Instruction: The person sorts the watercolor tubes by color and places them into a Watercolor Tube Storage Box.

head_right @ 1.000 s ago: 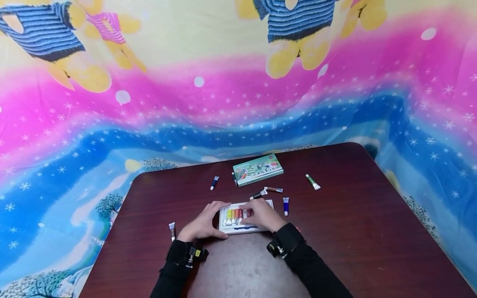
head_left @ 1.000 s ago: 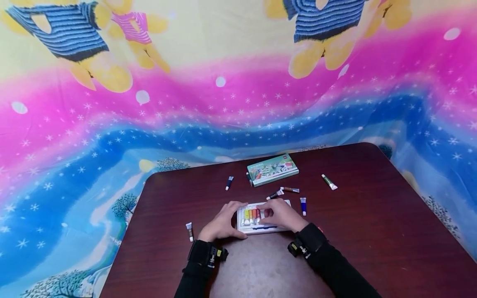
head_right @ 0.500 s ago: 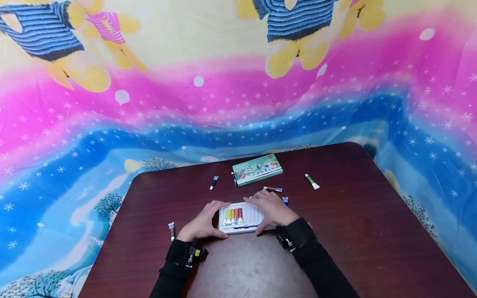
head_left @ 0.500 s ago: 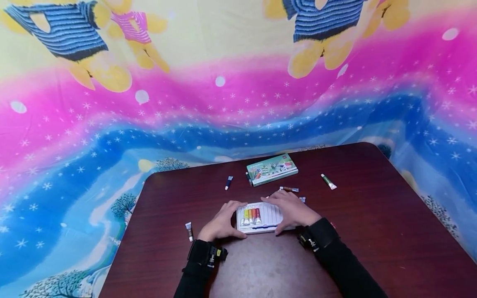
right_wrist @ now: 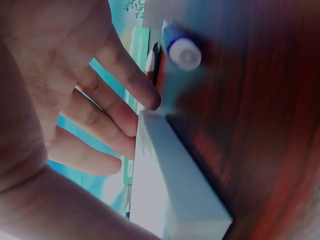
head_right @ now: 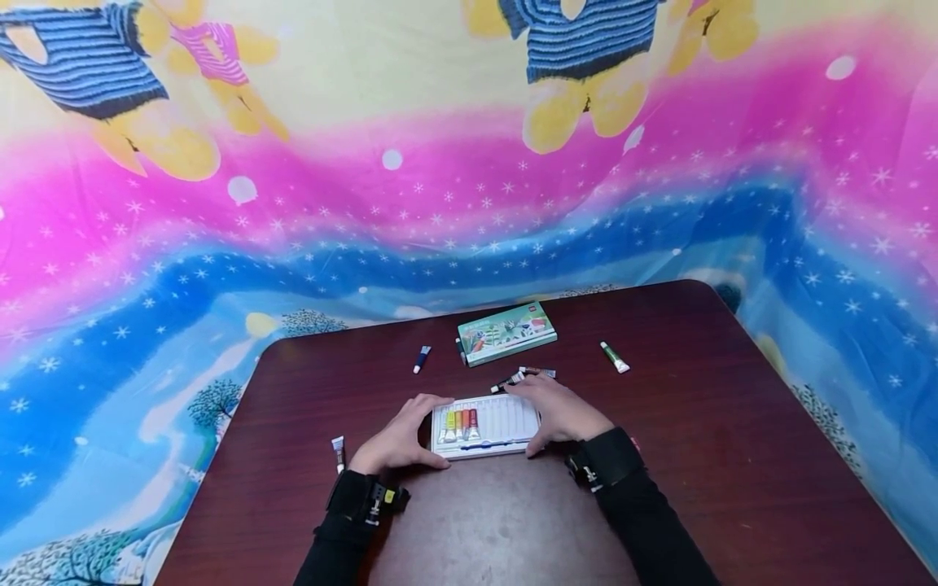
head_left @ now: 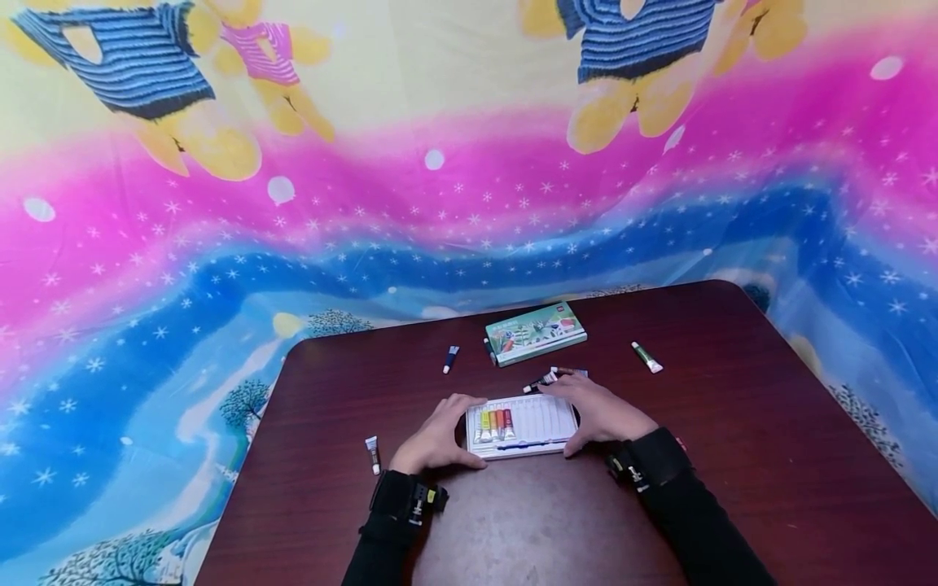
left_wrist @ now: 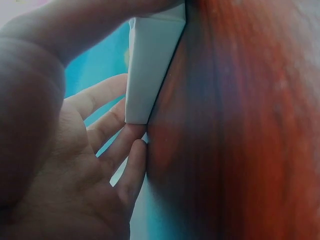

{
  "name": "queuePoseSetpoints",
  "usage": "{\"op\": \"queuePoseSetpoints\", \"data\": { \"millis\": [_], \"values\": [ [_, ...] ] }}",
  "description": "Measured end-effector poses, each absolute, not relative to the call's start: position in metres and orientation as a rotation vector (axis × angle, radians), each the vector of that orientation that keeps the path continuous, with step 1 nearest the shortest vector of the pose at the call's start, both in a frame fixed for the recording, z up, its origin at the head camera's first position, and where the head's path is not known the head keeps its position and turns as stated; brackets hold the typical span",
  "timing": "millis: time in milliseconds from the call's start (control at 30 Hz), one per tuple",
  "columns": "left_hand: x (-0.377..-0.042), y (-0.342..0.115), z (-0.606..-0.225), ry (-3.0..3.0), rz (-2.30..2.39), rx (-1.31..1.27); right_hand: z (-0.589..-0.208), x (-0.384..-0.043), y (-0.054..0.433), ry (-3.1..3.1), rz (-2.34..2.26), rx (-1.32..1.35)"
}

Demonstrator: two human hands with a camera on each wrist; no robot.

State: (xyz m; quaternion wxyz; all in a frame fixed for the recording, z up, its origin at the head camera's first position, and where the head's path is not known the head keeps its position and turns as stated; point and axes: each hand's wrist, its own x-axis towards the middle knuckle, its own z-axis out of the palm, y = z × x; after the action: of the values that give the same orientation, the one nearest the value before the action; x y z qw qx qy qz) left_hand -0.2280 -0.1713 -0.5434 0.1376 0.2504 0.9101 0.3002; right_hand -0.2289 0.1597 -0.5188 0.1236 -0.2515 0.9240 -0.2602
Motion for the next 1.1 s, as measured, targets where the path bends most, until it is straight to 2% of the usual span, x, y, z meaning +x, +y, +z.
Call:
{"op": "queuePoseSetpoints", "data": {
  "millis": [1100],
  "values": [
    [-0.2262, -0.1702, -0.5395, 2.642, 0.859, 0.719, -0.5179, -0.2284, 0.1623, 2.697, -0.773, -0.726]
  ]
}}
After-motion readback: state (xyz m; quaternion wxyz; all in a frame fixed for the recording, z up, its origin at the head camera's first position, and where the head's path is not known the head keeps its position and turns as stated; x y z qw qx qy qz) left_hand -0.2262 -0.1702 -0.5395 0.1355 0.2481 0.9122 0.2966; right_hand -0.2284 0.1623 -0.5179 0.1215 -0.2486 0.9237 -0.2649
